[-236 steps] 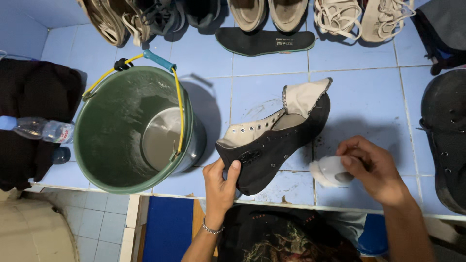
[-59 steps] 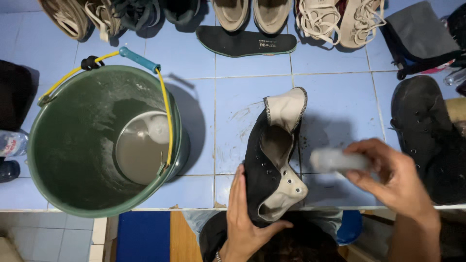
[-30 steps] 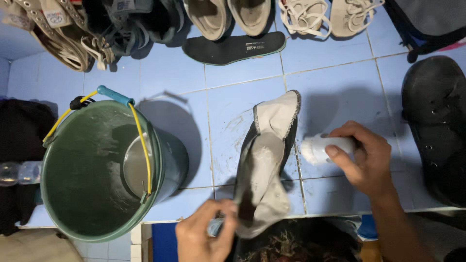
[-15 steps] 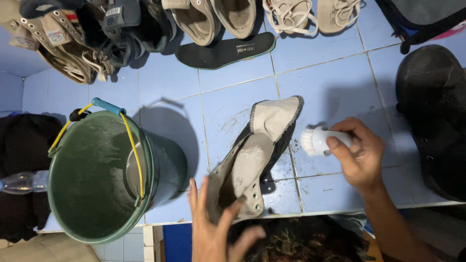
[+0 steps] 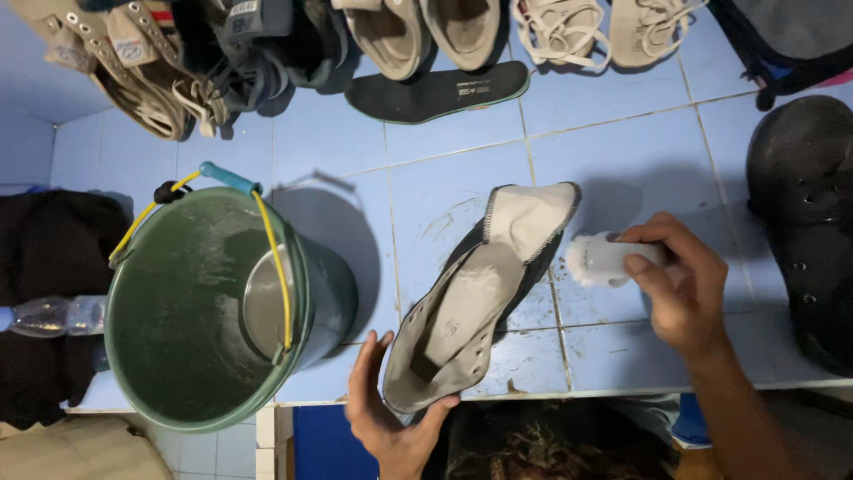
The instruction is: The person cleans a shoe using a brush and soapy water from a bucket, scrubbing the interior and exterior surfaces.
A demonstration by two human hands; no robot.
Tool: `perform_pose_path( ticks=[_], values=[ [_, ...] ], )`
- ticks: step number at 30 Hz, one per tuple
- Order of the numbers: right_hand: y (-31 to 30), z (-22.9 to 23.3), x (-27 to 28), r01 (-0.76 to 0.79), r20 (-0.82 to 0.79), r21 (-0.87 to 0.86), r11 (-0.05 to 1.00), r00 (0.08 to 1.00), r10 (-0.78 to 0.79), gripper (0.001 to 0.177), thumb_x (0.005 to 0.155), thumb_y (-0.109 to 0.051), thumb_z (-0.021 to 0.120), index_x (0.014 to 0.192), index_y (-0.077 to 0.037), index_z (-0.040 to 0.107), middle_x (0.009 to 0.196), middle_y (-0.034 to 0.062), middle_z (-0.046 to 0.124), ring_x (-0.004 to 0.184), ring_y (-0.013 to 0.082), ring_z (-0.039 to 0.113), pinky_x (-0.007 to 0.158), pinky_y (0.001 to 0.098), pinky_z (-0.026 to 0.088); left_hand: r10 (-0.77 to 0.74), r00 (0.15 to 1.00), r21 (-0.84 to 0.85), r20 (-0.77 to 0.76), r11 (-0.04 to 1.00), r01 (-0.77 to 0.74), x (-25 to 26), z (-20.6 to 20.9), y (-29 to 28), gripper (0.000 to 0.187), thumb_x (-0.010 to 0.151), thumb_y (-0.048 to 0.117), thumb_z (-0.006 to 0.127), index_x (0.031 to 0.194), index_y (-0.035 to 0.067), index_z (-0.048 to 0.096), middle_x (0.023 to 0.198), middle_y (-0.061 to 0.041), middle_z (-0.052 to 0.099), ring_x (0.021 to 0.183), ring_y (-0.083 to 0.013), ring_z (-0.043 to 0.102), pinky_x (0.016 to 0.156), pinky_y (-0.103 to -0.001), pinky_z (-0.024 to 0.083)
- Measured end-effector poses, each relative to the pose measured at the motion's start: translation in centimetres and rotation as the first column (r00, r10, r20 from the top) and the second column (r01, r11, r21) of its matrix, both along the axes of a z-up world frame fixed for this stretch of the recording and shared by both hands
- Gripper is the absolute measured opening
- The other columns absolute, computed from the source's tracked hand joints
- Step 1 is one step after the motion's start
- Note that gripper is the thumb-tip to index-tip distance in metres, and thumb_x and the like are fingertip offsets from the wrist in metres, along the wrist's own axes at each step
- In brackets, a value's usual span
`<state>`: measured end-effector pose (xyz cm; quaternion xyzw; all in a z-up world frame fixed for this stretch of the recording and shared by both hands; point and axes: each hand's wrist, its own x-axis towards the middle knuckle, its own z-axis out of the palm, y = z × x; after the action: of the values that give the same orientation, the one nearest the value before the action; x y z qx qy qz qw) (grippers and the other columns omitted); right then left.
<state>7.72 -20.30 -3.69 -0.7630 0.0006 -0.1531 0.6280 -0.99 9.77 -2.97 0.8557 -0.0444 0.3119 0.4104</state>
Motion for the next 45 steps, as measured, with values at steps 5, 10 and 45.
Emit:
perform_pose_path(
  ticks=[5, 10, 45],
  values=[
    [3.0, 6.3, 1.1, -0.359, 0.033, -0.377, 0.854, 0.916, 0.4, 0.026, 0.081, -0.011, 0.073, 0.106, -0.008, 0.065, 0.108, 0.0075, 0.067, 0.098, 0.0199, 0.067, 0.081, 0.0276, 0.051, -0.31, 0.943, -0.644, -0.125, 0.748, 0.16, 1.9, -1.3, -0.3, 0.139, 0.061, 0.046, 0.089, 0.156, 0.021, -0.009, 0.157, -0.027, 0.029, 0.144, -0.0422, 0.037, 0.117, -0.055, 0.03],
    [10.3, 8.8, 3.5, -0.706, -0.237, -0.651, 0.28, 0.539, 0.808, 0.021, 0.095, -0.033, 0.062, 0.103, -0.014, 0.065, 0.084, 0.0073, 0.066, 0.081, 0.0285, 0.06, 0.08, 0.0405, 0.041, -0.455, 0.882, -0.708, -0.122, 0.663, 0.244, 2.3, -1.4, -0.1, 0.137, 0.065, 0.025, 0.091, 0.155, 0.019, -0.013, 0.159, -0.026, 0.026, 0.147, -0.0385, 0.033, 0.117, -0.056, 0.031],
    [13.4, 7.5, 5.5, -0.749, -0.633, -0.602, 0.276, 0.658, 0.407, 0.035, 0.101, -0.032, 0.043, 0.099, -0.008, 0.068, 0.089, 0.0073, 0.071, 0.081, 0.0257, 0.069, 0.072, 0.0418, 0.05, -0.204, 0.935, 0.038, -0.289, 0.974, 0.224, 2.6, -4.5, 1.0, 0.106, 0.075, 0.036, 0.075, 0.154, -0.001, 0.015, 0.147, -0.006, 0.054, 0.128, -0.0324, 0.061, 0.094, -0.037, 0.054]
  ],
)
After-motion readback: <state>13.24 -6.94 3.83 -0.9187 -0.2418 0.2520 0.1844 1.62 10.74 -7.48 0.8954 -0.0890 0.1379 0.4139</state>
